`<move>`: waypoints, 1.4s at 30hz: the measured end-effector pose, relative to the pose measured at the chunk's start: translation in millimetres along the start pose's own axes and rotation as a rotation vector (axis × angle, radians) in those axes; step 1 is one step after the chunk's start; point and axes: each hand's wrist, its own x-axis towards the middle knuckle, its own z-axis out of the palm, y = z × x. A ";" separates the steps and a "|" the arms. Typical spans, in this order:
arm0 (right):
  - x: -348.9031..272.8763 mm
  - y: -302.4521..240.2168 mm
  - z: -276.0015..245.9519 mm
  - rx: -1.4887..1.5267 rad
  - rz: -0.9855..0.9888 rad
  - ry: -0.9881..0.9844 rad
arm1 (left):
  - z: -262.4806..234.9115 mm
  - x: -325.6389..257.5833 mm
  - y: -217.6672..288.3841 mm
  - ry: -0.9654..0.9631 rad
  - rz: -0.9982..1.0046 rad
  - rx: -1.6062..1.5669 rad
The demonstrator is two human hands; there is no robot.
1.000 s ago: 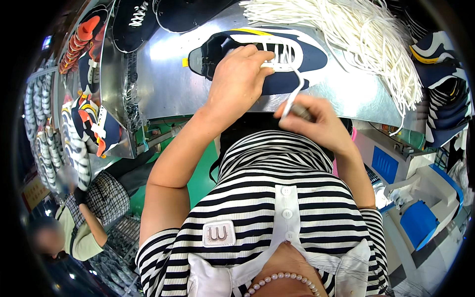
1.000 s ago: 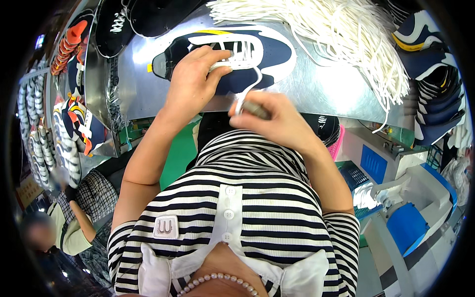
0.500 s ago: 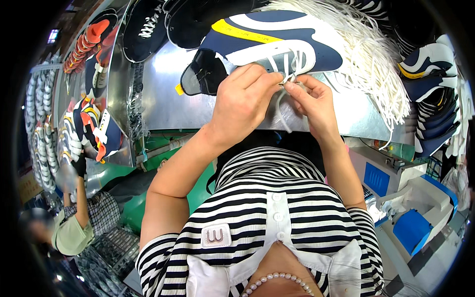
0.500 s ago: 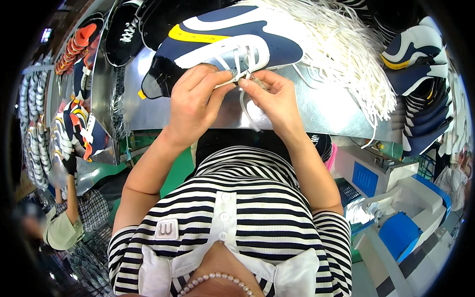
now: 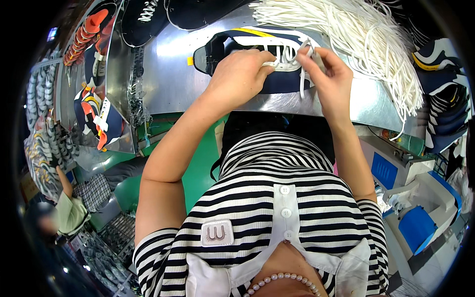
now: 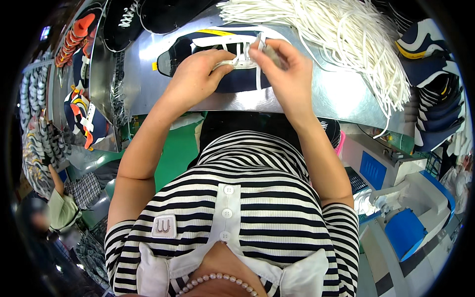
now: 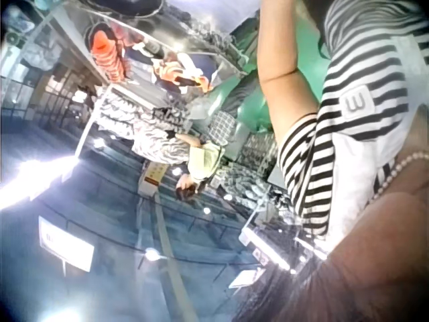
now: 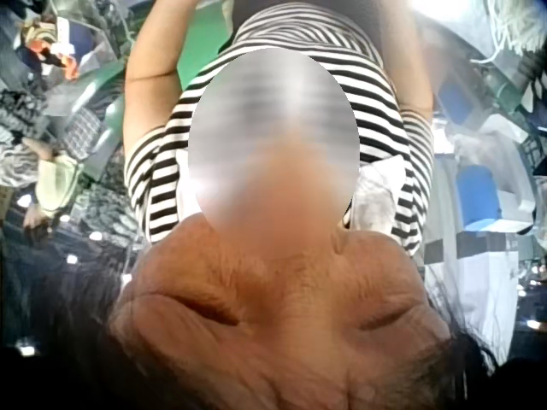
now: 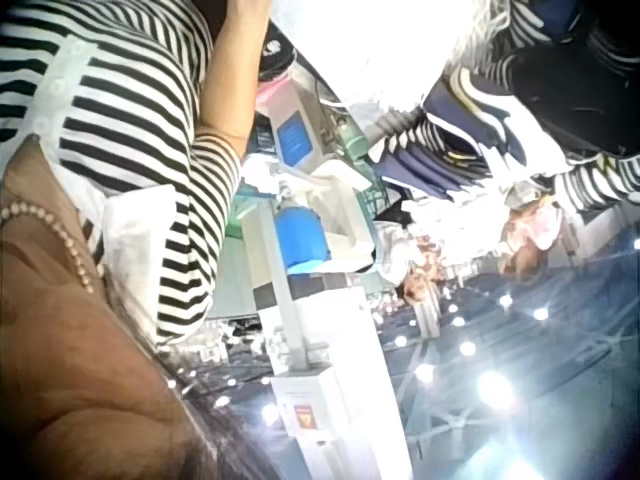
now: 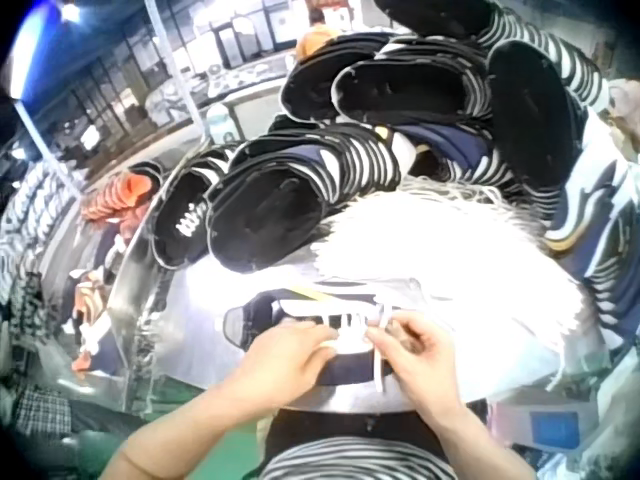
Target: The person laces a blue and white sneaker by threading white shoelaces through the eyelets and tying them. The person repeats this process on multiple sneakers, picking up a new shoe and laces from a pile on the table after finishing each one.
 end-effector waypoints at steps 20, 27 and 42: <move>-6.0 -1.4 0.2 -0.027 0.176 0.076 | 13.8 4.2 1.2 0.131 -0.038 0.035; -34.1 2.2 -6.8 -0.338 0.164 -0.122 | 13.8 2.4 -2.5 0.173 0.009 -0.016; -23.1 20.9 18.1 -0.112 0.307 -0.080 | 22.8 -13.7 -0.8 0.203 0.249 -0.153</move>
